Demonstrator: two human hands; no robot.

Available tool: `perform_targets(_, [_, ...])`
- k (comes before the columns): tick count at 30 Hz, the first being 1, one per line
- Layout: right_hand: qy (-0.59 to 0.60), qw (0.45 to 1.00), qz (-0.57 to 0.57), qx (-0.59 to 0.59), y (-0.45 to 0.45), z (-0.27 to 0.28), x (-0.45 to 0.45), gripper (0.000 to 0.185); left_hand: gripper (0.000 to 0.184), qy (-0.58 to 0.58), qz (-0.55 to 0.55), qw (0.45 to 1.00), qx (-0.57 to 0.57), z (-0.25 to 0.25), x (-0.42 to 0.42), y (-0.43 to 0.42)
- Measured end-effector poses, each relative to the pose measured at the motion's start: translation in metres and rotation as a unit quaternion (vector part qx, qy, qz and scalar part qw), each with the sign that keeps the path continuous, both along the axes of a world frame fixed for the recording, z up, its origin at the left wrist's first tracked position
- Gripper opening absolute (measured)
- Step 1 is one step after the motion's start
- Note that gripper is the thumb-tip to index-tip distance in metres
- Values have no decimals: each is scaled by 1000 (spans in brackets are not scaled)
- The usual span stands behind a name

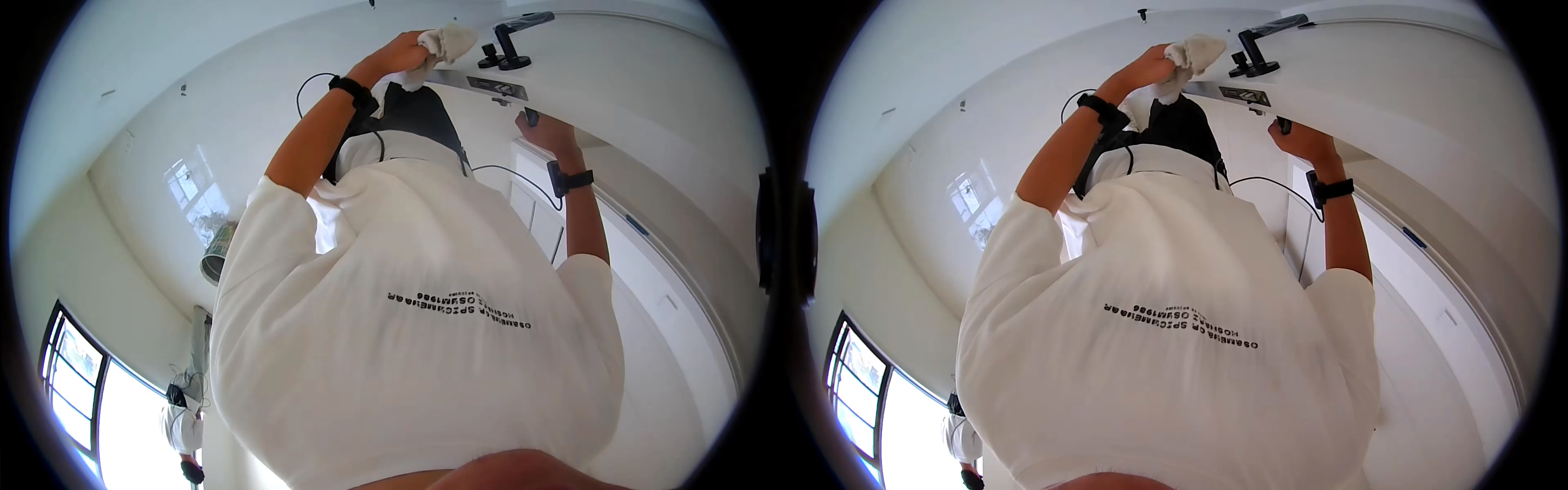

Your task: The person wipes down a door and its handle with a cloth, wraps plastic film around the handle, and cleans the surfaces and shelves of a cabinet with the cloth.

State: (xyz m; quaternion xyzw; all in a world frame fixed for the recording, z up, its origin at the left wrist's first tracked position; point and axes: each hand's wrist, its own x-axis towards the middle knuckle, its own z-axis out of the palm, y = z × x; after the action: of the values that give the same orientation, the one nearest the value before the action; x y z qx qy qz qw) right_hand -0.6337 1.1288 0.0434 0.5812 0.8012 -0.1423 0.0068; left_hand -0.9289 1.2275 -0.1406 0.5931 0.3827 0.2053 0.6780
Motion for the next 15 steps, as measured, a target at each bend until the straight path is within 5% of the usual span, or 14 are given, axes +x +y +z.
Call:
perform_targets(5, [17,1000,-1,16,7,-2,-14,22,35,-31,15,997,-63,69,29,22])
perform_targets(11, [14,1000,-19,0,17,-3,-29,25,40,-2,-36,997,-67,78,29,42])
perform_targets(15, [25,995,35,88,26,-16,-41,26,40,-30,-41,998,-22,62,13,41])
